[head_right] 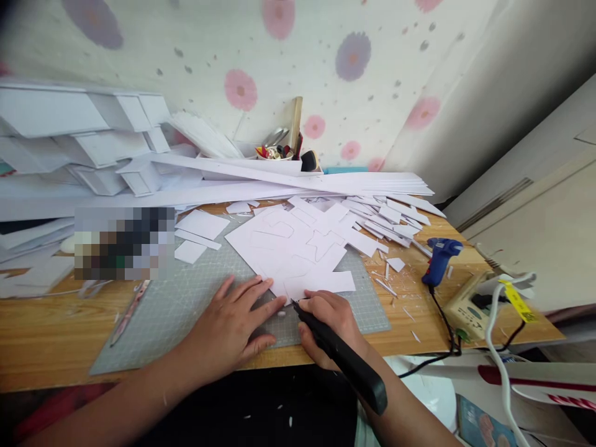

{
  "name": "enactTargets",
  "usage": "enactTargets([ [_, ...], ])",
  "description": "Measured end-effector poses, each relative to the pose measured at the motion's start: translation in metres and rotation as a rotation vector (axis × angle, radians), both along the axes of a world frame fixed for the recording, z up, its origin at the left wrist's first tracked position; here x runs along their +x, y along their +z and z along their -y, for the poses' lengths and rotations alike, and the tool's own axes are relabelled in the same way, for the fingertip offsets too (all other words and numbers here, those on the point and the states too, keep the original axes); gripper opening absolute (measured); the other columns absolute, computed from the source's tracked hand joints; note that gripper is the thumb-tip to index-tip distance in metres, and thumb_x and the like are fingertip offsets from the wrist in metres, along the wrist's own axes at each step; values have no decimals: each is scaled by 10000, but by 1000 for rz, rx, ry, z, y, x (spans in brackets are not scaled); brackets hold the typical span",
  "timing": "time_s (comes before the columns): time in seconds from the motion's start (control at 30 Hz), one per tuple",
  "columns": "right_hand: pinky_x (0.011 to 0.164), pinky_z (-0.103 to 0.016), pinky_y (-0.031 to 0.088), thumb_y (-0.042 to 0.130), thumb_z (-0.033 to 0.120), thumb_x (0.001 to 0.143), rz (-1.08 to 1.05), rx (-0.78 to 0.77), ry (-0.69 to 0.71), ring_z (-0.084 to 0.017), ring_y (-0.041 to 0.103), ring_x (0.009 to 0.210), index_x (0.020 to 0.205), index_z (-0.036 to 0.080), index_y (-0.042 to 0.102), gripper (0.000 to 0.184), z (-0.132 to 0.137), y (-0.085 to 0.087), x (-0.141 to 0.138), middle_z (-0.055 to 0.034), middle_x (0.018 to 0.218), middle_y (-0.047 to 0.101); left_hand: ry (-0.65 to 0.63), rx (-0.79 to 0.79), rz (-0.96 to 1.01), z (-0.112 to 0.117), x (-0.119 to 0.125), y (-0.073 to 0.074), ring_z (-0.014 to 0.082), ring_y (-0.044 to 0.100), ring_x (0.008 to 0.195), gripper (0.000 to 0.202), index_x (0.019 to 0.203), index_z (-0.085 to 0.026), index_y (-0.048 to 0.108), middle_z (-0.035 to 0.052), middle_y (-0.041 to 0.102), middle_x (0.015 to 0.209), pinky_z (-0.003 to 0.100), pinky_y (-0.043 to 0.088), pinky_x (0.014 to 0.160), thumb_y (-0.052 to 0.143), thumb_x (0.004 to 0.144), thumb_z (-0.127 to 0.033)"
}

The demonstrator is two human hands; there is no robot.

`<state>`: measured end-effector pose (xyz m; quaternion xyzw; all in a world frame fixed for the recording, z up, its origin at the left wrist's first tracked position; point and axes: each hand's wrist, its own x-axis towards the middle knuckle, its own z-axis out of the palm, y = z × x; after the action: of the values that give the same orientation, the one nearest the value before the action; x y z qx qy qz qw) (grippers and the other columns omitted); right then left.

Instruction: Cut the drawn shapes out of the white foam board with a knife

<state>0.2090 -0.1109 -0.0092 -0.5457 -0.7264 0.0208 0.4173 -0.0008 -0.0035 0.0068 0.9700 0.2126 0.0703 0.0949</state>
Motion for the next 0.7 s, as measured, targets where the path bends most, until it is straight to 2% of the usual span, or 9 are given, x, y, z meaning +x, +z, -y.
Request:
enactTargets([
  [0.27, 728, -365, 561, 610, 219, 763, -116, -27, -62, -238, 711, 857, 988, 265, 618, 230, 4, -3, -1, -24, 851, 726, -6, 8, 0, -2, 3, -1, 352, 378, 1352, 488, 1340, -322, 540, 117, 454, 1462, 661, 205, 1078, 615, 879, -462],
  [0.47, 647, -335, 529, 648, 294, 756, -343, -119, -269, -204, 674, 711, 924, 250, 666, 175, 6, 2, 0, -16, 812, 718, -17, 31, 26, -1, 2, -5, 355, 375, 1355, 509, 1362, -319, 519, 127, 451, 1463, 653, 204, 1083, 617, 881, -454],
  [0.7, 648, -339, 515, 680, 360, 788, -622, 16, -441, -212, 645, 734, 965, 239, 663, 215, 2, -8, 7, -31, 829, 685, -15, 28, 92, 1, 1, -2, 369, 419, 1312, 543, 1347, -307, 522, 131, 484, 1428, 668, 287, 1042, 666, 845, -455],
])
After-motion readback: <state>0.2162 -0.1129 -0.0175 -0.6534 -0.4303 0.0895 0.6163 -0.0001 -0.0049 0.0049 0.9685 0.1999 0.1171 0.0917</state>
